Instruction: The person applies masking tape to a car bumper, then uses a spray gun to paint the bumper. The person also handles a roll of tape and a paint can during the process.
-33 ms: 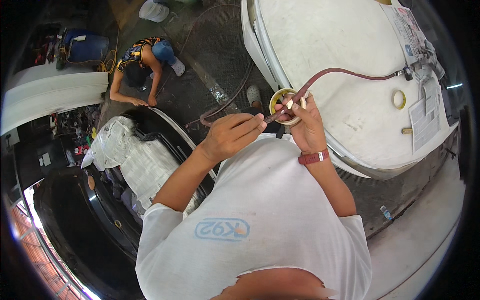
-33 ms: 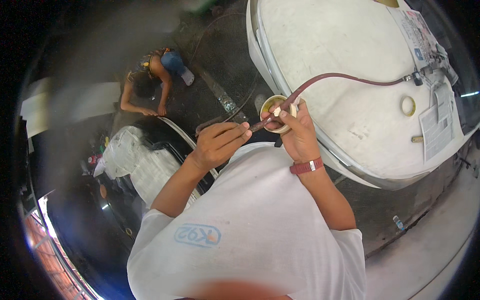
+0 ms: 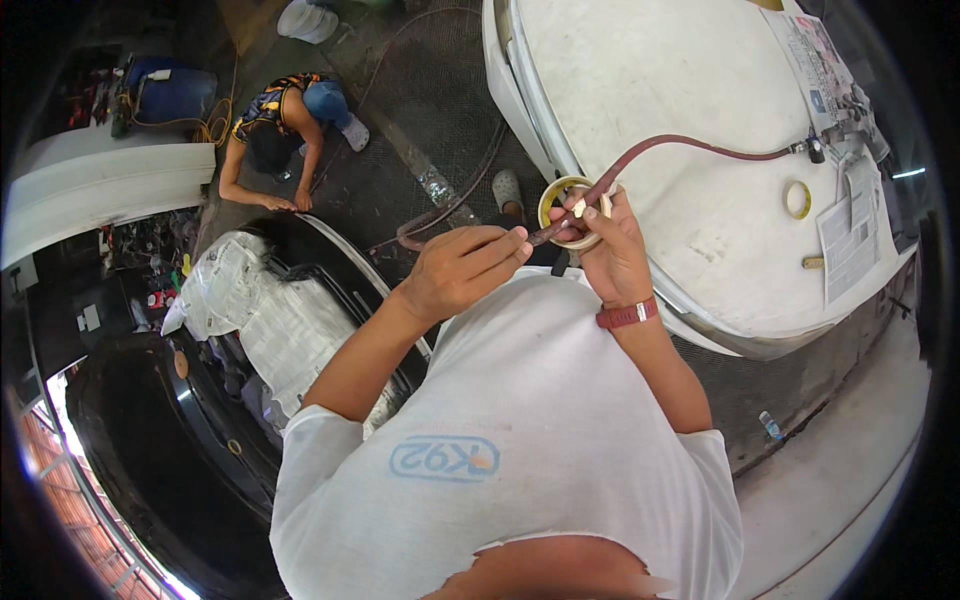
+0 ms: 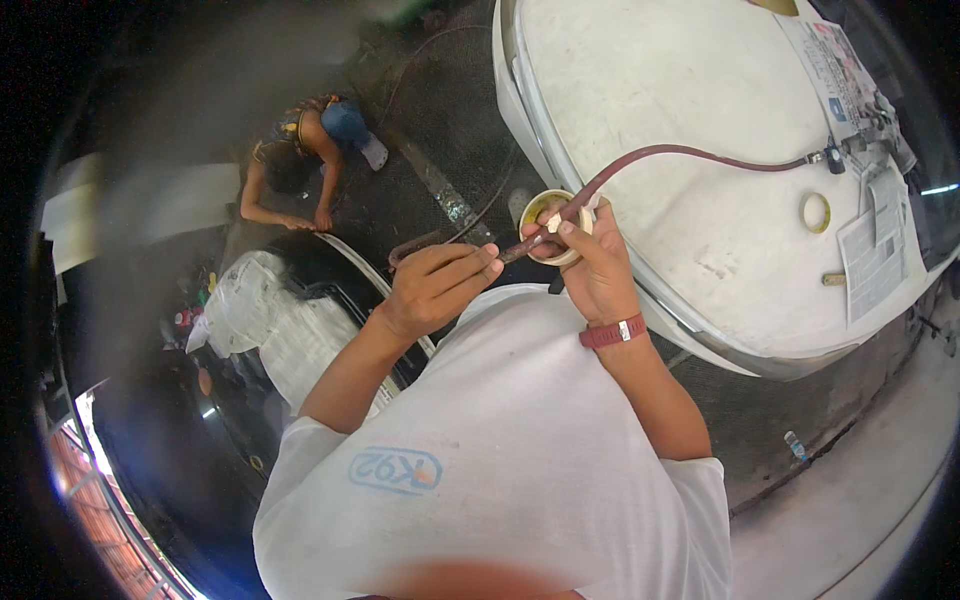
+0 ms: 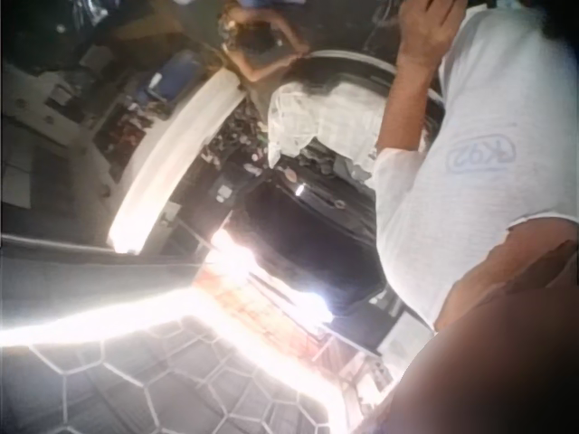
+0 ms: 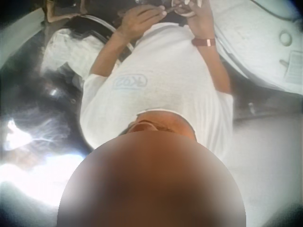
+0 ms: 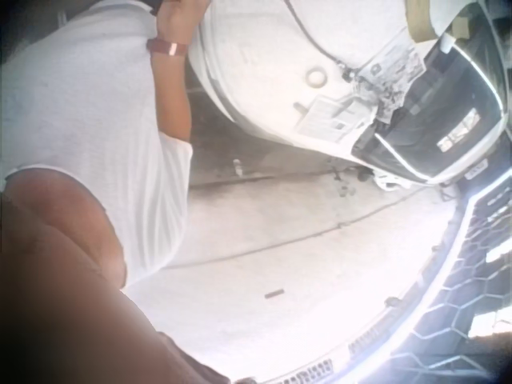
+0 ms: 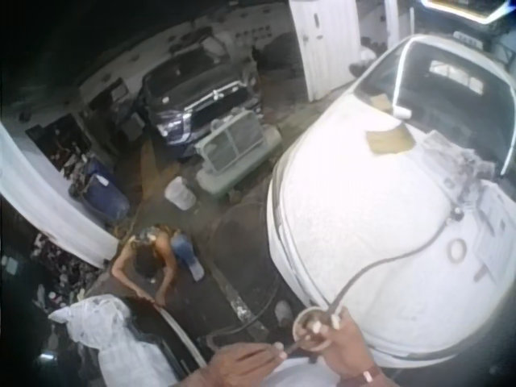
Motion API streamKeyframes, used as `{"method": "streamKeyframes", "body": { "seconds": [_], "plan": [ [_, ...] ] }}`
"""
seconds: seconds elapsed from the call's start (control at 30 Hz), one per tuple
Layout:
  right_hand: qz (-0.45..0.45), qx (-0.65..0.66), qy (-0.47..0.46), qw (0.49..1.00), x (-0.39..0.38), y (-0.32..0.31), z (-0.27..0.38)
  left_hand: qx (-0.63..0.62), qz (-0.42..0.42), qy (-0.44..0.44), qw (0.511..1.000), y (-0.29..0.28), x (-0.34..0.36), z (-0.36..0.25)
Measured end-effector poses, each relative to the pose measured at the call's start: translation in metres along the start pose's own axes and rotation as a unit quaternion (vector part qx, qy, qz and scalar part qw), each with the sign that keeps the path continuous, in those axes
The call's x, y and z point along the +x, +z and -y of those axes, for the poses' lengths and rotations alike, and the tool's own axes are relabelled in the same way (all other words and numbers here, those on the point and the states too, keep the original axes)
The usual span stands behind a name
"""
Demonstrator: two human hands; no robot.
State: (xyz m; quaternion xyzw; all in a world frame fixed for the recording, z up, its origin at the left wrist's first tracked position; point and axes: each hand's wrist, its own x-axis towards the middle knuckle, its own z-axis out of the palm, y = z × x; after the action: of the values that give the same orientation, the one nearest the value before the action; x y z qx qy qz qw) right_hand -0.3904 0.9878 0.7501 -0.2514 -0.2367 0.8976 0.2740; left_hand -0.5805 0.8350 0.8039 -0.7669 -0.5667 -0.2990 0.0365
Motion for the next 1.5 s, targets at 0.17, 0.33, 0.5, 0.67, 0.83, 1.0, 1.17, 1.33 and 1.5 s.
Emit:
{"method": "streamKeyframes", "body": {
  "seconds": [0.17, 0.33, 0.5, 0.67, 0.83, 1.0, 1.17, 1.33, 1.5],
  "plan": [
    [0.008, 0.011, 0.025, 1.000, 0.012, 0.000, -0.006, 0.030, 0.021, -0.031, 0.999, -0.002, -0.003, 0.002],
    [0.015, 0.022, 0.020, 0.999, 0.025, -0.005, 0.001, 0.024, -0.019, -0.061, 0.998, 0.019, 0.003, 0.006],
    [0.003, 0.023, 0.039, 0.999, 0.024, -0.004, 0.005, -0.015, 0.005, -0.158, 0.987, 0.024, 0.001, -0.003],
    [-0.011, 0.023, 0.050, 0.998, 0.026, -0.007, 0.001, -0.026, 0.030, -0.185, 0.982, 0.023, -0.001, -0.003],
    [-0.019, -0.006, 0.063, 0.998, 0.029, -0.012, -0.002, -0.032, 0.026, -0.194, 0.980, 0.022, 0.006, -0.003],
    [-0.021, -0.185, 0.051, 0.981, 0.021, -0.013, 0.007, -0.078, -0.024, -0.273, 0.958, 0.024, 0.010, 0.006],
    [0.044, -0.278, 0.152, 0.947, -0.001, -0.002, 0.016, -0.190, -0.002, -0.421, 0.887, 0.020, 0.001, 0.004],
    [0.096, -0.315, 0.181, 0.927, 0.006, 0.019, 0.004, -0.226, 0.013, -0.463, 0.857, 0.019, 0.001, 0.004],
    [0.074, -0.308, 0.155, 0.936, 0.013, 0.029, -0.005, -0.266, 0.023, -0.461, 0.846, 0.012, 0.002, 0.007]
  ]
}}
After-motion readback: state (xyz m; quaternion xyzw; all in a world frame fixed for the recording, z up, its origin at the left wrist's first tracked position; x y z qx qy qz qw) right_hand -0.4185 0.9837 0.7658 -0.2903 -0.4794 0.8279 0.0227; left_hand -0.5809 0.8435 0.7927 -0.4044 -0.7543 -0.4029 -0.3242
